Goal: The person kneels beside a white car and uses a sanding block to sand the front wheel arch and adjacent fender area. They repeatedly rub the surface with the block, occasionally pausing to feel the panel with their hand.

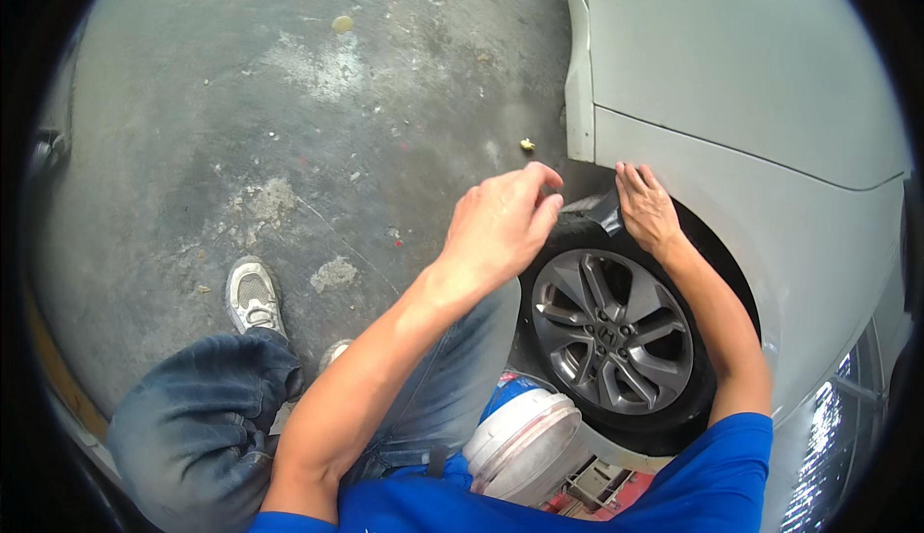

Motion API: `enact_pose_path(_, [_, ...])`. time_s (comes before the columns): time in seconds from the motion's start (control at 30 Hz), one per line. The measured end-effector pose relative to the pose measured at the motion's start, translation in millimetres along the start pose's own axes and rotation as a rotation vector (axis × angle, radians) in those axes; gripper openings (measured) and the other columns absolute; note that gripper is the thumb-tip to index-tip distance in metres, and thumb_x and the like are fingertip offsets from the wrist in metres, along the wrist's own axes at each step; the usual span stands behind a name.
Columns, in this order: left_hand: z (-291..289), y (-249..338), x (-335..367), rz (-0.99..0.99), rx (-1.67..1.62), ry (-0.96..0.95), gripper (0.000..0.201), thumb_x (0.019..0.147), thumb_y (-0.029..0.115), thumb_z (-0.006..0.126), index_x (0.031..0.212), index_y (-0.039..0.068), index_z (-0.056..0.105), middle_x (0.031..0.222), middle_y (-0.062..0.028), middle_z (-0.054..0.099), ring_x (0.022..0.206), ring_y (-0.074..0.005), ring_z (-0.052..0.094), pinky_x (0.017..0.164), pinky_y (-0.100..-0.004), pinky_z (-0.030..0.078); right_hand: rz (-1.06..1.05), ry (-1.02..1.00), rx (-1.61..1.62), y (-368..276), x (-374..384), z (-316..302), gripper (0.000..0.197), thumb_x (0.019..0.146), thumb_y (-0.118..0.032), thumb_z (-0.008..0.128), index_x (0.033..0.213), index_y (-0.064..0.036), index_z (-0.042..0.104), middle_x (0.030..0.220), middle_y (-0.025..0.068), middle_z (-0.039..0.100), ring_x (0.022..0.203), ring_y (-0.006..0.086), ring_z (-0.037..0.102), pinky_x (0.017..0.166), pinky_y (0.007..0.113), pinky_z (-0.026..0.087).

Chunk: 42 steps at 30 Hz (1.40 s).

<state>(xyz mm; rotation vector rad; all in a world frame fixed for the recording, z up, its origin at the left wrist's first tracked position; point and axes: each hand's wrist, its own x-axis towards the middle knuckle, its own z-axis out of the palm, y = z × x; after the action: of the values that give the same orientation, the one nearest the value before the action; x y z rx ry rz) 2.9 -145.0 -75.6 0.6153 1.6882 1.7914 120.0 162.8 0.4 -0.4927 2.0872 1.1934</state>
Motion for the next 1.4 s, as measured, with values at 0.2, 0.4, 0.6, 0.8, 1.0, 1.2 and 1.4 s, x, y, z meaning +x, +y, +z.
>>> enact_pose_path(0.2, [-13.6,-9.2,-5.2,-0.045,0.061,0.015,0.025,0.096,0.02,0.064,0.114,0.003,0.066,0.094,-0.0149,0.075,0.082,-0.0285,0.072,0.076,-0.0395,0.056,-0.003,-0.036,0.002,1.6,2.7,-10.8,0.055,0.091,-0.023,0.05,0.136,0.0075,0.058,0.149,0.0145,0.054,0.14,0.0251,0.042,0.122,0.041,0.026])
enact_pose_path(0.4, [-24.0,-20.0,-2.1,-0.071,0.074,0.022,0.027,0.096,0.02,0.064,0.115,0.002,0.066,0.095,-0.0153,0.074,0.082,-0.0282,0.072,0.076,-0.04,0.055,0.024,0.178,0.131,16.7,-22.7,-9.5,0.054,0.091,-0.022,0.052,0.139,0.0013,0.058,0.151,0.0129,0.052,0.143,0.0245,0.042,0.124,0.044,0.027])
enact_pose_path(0.6, [-30.6,-36.8,-16.6,-0.132,0.108,0.018,0.026,0.096,0.019,0.064,0.116,0.002,0.067,0.093,-0.0152,0.074,0.081,-0.0271,0.071,0.075,-0.0387,0.055,-0.014,-0.021,-0.023,0.5,18.7,17.8,0.056,0.097,-0.022,0.043,0.149,-0.0033,0.049,0.162,0.0082,0.04,0.154,0.0222,0.028,0.128,0.044,0.018])
enact_pose_path(0.8, [-55.4,-46.4,-24.9,-0.166,0.104,0.106,0.024,0.096,0.016,0.065,0.115,0.001,0.067,0.091,-0.0128,0.074,0.076,-0.0198,0.069,0.071,-0.0346,0.054,-0.038,-0.095,0.029,6.2,42.6,14.0,0.059,0.096,-0.022,0.043,0.151,-0.0009,0.045,0.163,0.0085,0.038,0.154,0.0212,0.029,0.127,0.043,0.017])
enact_pose_path(1.0, [-66.7,-40.4,-16.2,-0.172,0.068,0.154,0.024,0.097,0.015,0.066,0.115,0.0,0.068,0.089,-0.0119,0.074,0.074,-0.0162,0.068,0.069,-0.0325,0.054,0.039,-0.101,-0.019,35.1,24.6,-9.1,0.06,0.095,-0.022,0.044,0.151,0.0011,0.044,0.163,0.0102,0.037,0.154,0.0234,0.026,0.128,0.043,0.017])
enact_pose_path(1.2, [-69.7,-35.8,-20.9,-0.201,0.061,0.124,0.025,0.096,0.022,0.063,0.112,0.003,0.068,0.097,-0.0163,0.075,0.09,-0.0337,0.073,0.08,-0.0434,0.056,0.102,-0.189,-0.055,21.6,71.7,4.0,0.062,0.097,-0.022,0.041,0.155,-0.0007,0.038,0.166,0.0085,0.032,0.156,0.0221,0.021,0.128,0.043,0.014])
enact_pose_path(1.4, [-69.7,-35.4,-15.7,-0.158,0.053,0.18,0.023,0.096,0.015,0.066,0.114,0.001,0.068,0.088,-0.0111,0.073,0.07,-0.0154,0.065,0.065,-0.0318,0.052,0.122,-0.184,-0.013,31.2,55.7,-6.1,0.061,0.097,-0.022,0.04,0.154,0.002,0.038,0.165,0.0104,0.032,0.156,0.0232,0.021,0.128,0.043,0.015])
